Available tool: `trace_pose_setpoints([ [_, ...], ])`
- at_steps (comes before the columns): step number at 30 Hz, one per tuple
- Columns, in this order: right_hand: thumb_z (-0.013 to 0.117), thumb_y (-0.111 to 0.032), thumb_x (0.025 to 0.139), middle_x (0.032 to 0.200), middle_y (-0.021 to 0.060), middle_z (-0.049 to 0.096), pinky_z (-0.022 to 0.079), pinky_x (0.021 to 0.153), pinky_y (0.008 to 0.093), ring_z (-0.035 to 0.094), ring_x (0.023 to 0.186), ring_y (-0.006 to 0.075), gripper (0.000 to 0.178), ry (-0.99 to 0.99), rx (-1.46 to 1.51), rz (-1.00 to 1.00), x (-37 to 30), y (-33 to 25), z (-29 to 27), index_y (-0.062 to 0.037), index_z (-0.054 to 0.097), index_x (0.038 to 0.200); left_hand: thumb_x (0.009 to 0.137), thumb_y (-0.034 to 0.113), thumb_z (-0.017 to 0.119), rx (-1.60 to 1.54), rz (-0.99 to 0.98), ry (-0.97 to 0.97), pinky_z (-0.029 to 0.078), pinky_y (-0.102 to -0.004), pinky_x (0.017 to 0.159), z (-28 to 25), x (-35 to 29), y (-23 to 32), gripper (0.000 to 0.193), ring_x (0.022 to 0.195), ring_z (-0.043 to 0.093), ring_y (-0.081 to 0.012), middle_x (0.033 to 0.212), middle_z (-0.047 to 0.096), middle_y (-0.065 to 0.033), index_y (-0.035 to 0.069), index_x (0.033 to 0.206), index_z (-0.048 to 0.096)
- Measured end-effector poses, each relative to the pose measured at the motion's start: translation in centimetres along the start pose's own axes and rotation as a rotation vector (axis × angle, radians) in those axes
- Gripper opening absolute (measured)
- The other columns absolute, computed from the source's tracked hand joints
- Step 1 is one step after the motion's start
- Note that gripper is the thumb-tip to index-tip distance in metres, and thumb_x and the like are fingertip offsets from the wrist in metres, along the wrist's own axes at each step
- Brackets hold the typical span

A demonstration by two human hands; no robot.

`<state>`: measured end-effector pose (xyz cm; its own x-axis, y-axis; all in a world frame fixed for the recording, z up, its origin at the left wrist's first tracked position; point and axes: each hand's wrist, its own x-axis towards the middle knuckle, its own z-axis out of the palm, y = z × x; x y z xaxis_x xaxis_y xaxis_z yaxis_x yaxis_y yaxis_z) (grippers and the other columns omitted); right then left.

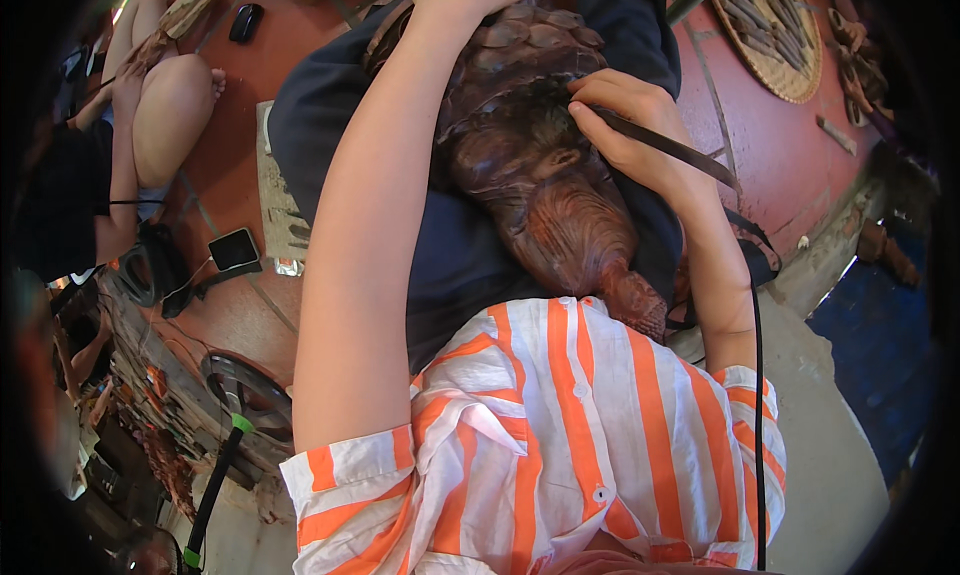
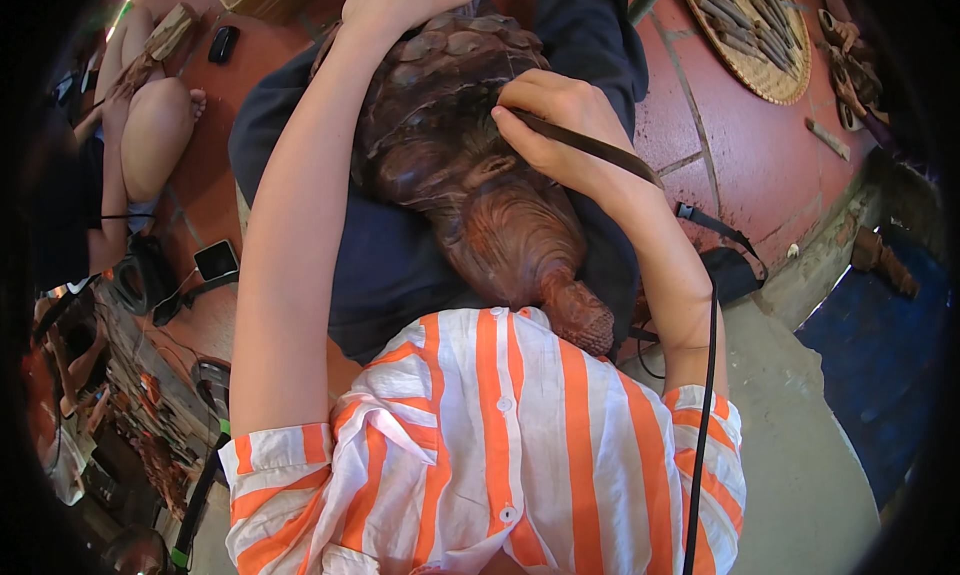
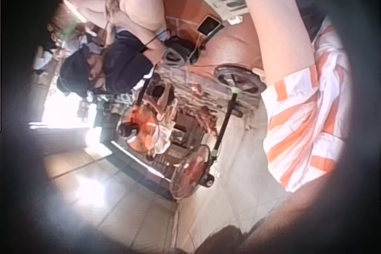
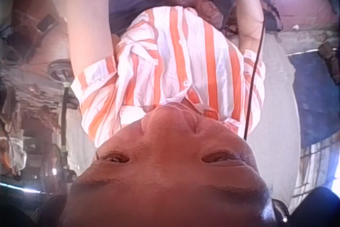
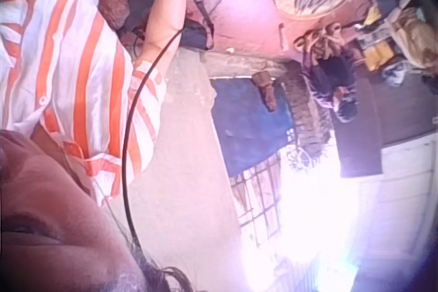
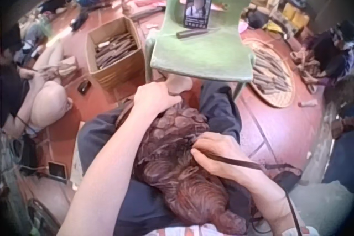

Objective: The person carves a large, dark, textured wooden object resting on their lap using a knife. They hold the object with one hand and use the knife to scrape and shape the surface continuously.

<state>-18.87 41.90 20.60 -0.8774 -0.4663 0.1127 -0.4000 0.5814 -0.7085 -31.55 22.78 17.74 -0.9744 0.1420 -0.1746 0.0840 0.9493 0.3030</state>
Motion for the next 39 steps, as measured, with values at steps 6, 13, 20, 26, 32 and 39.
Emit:
trace_pose_setpoints([
  [6, 0.063, -0.014, 0.082, 0.077, 0.0141, 0.063, 0.049, 0.066, 0.036, 0.062, 0.071, 0.0332, 0.016, 0.013, -0.003, 0.033, 0.6, -0.2, 0.4, 0.0021, 0.065, 0.084, 0.07, 0.053, 0.065, -0.027, 0.009, 0.011, 0.054, -0.0415, 0.077, 0.1, 0.0, 0.0, 0.051, 0.084, 0.069, -0.0316, 0.087, 0.07, -0.0179, 0.006, 0.09, 0.072],
  [13, 0.064, -0.01, 0.082, 0.077, 0.0147, 0.063, 0.049, 0.066, 0.0343, 0.062, 0.07, 0.0316, 0.014, 0.099, 0.144, 0.065, -0.1, 0.7, 1.1, 0.0034, 0.066, 0.086, 0.07, 0.052, 0.065, -0.004, 0.035, 0.048, 0.054, -0.041, 0.076, 0.6, 0.4, -0.2, 0.052, 0.083, 0.069, -0.0311, 0.085, 0.07, -0.0187, 0.005, 0.09, 0.072],
  [20, 0.067, -0.013, 0.081, 0.081, 0.0134, 0.064, 0.048, 0.065, 0.0339, 0.063, 0.071, 0.028, 0.017, -0.017, 0.012, -0.024, 0.6, 0.3, 0.1, 0.0029, 0.066, 0.085, 0.07, 0.052, 0.066, 0.014, 0.039, 0.063, 0.054, -0.0407, 0.076, 0.8, 0.2, -0.4, 0.051, 0.082, 0.069, -0.0308, 0.085, 0.07, -0.0185, 0.005, 0.09, 0.072],
  [26, 0.068, -0.015, 0.081, 0.081, 0.0125, 0.063, 0.048, 0.065, 0.035, 0.062, 0.071, 0.0284, 0.017, -0.079, 0.135, 0.1, 0.9, 0.6, -0.5, 0.0022, 0.067, 0.084, 0.07, 0.051, 0.066, -0.002, 0.025, 0.051, 0.054, -0.0411, 0.076, 0.6, 0.1, -0.2, 0.051, 0.082, 0.069, -0.0311, 0.086, 0.07, -0.0185, 0.005, 0.09, 0.072],
  [32, 0.067, -0.013, 0.082, 0.079, 0.0129, 0.063, 0.048, 0.064, 0.0336, 0.062, 0.069, 0.0275, 0.016, -0.103, 0.017, 0.023, 1.4, 0.5, -0.4, 0.0028, 0.067, 0.083, 0.07, 0.051, 0.066, 0.006, 0.023, 0.027, 0.054, -0.0414, 0.076, 0.5, 0.1, -0.3, 0.051, 0.083, 0.069, -0.0315, 0.087, 0.07, -0.0187, 0.005, 0.091, 0.072],
  [39, 0.066, -0.012, 0.081, 0.08, 0.013, 0.064, 0.048, 0.064, 0.0325, 0.062, 0.069, 0.0264, 0.015, 0.047, 0.181, 0.175, 0.4, 1.0, 0.6, 0.0035, 0.066, 0.082, 0.07, 0.051, 0.065, 0.023, 0.031, 0.043, 0.054, -0.0414, 0.076, 0.7, 0.2, -0.3, 0.052, 0.082, 0.069, -0.0317, 0.086, 0.07, -0.0193, 0.004, 0.091, 0.072],
])
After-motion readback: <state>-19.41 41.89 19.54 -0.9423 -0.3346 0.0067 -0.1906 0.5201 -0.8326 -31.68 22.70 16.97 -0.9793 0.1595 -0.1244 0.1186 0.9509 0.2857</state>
